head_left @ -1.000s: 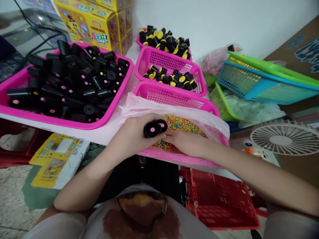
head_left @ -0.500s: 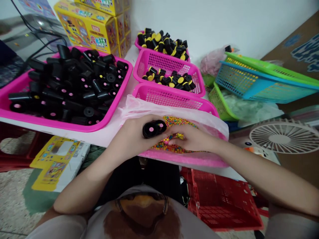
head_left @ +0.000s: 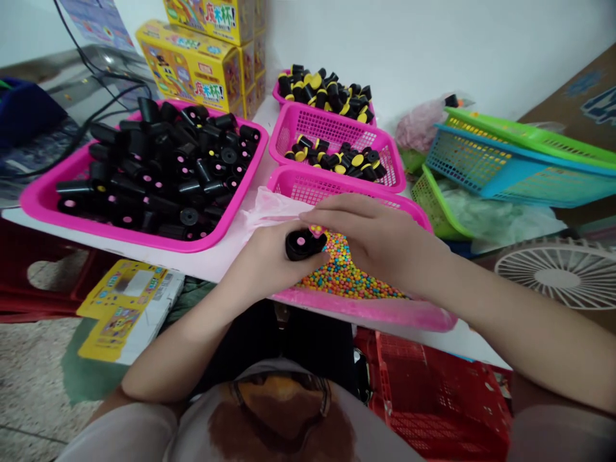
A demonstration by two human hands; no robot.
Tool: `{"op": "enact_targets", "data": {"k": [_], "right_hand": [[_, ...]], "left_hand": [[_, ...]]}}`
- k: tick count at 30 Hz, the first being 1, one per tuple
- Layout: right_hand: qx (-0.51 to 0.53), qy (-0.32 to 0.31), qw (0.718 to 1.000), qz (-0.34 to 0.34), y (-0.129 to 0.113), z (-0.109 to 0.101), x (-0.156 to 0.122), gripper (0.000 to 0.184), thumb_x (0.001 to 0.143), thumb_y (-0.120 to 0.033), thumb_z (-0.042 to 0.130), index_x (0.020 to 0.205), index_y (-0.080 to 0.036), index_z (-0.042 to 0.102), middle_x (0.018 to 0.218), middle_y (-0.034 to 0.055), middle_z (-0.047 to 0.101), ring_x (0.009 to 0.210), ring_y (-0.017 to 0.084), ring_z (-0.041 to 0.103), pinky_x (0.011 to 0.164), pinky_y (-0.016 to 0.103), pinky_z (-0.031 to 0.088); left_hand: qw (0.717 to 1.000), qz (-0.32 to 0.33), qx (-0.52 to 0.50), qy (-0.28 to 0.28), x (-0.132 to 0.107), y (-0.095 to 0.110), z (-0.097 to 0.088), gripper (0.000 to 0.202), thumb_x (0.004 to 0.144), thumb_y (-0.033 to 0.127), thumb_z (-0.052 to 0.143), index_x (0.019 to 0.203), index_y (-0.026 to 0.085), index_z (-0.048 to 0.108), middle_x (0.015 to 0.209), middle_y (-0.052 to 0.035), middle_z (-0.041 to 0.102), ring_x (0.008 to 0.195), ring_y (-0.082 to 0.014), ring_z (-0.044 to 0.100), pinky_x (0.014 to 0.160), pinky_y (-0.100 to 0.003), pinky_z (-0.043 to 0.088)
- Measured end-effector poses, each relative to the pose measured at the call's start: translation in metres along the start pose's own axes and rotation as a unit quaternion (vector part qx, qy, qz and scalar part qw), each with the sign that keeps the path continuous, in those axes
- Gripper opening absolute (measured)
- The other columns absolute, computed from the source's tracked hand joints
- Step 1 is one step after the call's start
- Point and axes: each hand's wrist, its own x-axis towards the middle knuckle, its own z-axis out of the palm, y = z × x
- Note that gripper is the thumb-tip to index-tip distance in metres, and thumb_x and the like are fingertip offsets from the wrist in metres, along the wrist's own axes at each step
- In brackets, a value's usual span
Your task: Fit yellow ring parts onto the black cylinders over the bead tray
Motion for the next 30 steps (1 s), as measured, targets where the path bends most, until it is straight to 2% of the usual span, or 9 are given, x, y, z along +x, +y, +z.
{"op": "enact_targets", "data": {"k": [4, 7, 12, 18, 21, 24, 27, 30], "right_hand": [[-0.063, -0.018, 0.995, -0.079, 0.002, 0.004, 0.006, 0.050, 0.099, -0.002, 0.034, 0.135, -0.019, 0.063, 0.128, 0.0106, 0.068, 0.121, 0.023, 0.063, 0.106, 0.046, 0.055], [-0.075, -0.012, 0.991, -0.106, 0.002, 0.001, 0.007, 0.046, 0.103, -0.006, 0.036, 0.139, -0.021, 0.061, 0.131, 0.0109, 0.066, 0.123, 0.025, 0.061, 0.109, 0.049, 0.054], [-0.039, -0.010, 0.992, -0.122, 0.000, -0.010, 0.008, 0.047, 0.102, -0.004, 0.036, 0.130, -0.025, 0.067, 0.125, 0.0060, 0.070, 0.121, 0.021, 0.065, 0.106, 0.041, 0.056], [0.083, -0.061, 0.990, -0.101, -0.002, -0.012, 0.008, 0.057, 0.094, 0.002, 0.035, 0.124, -0.029, 0.072, 0.133, 0.0024, 0.070, 0.123, 0.015, 0.067, 0.101, 0.033, 0.059], [0.083, -0.055, 0.993, -0.059, -0.002, -0.024, 0.007, 0.060, 0.092, 0.002, 0.037, 0.125, -0.034, 0.073, 0.130, -0.0011, 0.072, 0.117, 0.015, 0.071, 0.098, 0.031, 0.061], [0.067, -0.058, 0.996, -0.008, 0.004, -0.042, 0.000, 0.054, 0.093, -0.003, 0.043, 0.120, -0.037, 0.076, 0.125, -0.0018, 0.076, 0.109, 0.018, 0.075, 0.095, 0.033, 0.063], [0.070, -0.101, 0.992, 0.019, 0.016, -0.048, -0.014, 0.049, 0.092, -0.005, 0.046, 0.116, -0.033, 0.077, 0.122, 0.0006, 0.077, 0.108, 0.020, 0.075, 0.092, 0.034, 0.063], [0.086, -0.173, 0.980, 0.042, 0.026, -0.033, -0.029, 0.047, 0.090, -0.003, 0.045, 0.113, -0.028, 0.077, 0.120, 0.0031, 0.078, 0.105, 0.020, 0.076, 0.089, 0.034, 0.062]], "left_hand": [[1.000, -0.005, -0.006, 0.008, 0.000, -0.002, 0.001, 0.031, 0.082, 0.027, 0.079, 0.111, 0.018, 0.071, 0.097, -0.0024, 0.081, 0.083, -0.0213, 0.074, 0.078, -0.033, 0.059], [1.000, 0.000, -0.005, 0.008, 0.000, -0.004, 0.002, 0.029, 0.083, 0.027, 0.078, 0.110, 0.017, 0.072, 0.096, -0.0029, 0.081, 0.083, -0.0213, 0.074, 0.079, -0.033, 0.059], [1.000, 0.020, -0.011, 0.006, -0.001, -0.002, 0.001, 0.022, 0.085, 0.024, 0.076, 0.105, 0.018, 0.073, 0.096, -0.0012, 0.080, 0.086, -0.0204, 0.075, 0.077, -0.031, 0.058], [0.999, 0.031, -0.018, -0.009, -0.001, -0.002, -0.001, 0.020, 0.084, 0.016, 0.073, 0.103, 0.019, 0.072, 0.094, -0.0003, 0.080, 0.083, -0.0190, 0.074, 0.073, -0.029, 0.055], [0.999, 0.038, -0.034, -0.001, -0.002, -0.002, -0.001, 0.023, 0.086, 0.019, 0.074, 0.109, 0.018, 0.071, 0.100, -0.0011, 0.080, 0.089, -0.0188, 0.075, 0.078, -0.029, 0.055], [0.999, 0.022, -0.036, -0.008, -0.002, -0.003, 0.000, 0.027, 0.086, 0.022, 0.077, 0.111, 0.018, 0.072, 0.106, -0.0026, 0.080, 0.096, -0.0201, 0.075, 0.085, -0.032, 0.056], [1.000, 0.011, -0.014, -0.004, 0.000, -0.004, 0.001, 0.025, 0.084, 0.024, 0.078, 0.108, 0.019, 0.073, 0.104, -0.0026, 0.081, 0.095, -0.0217, 0.075, 0.084, -0.033, 0.056], [1.000, 0.017, -0.009, -0.001, 0.001, -0.005, 0.002, 0.023, 0.084, 0.022, 0.077, 0.107, 0.019, 0.073, 0.103, -0.0026, 0.081, 0.094, -0.0210, 0.075, 0.084, -0.032, 0.056]]}}
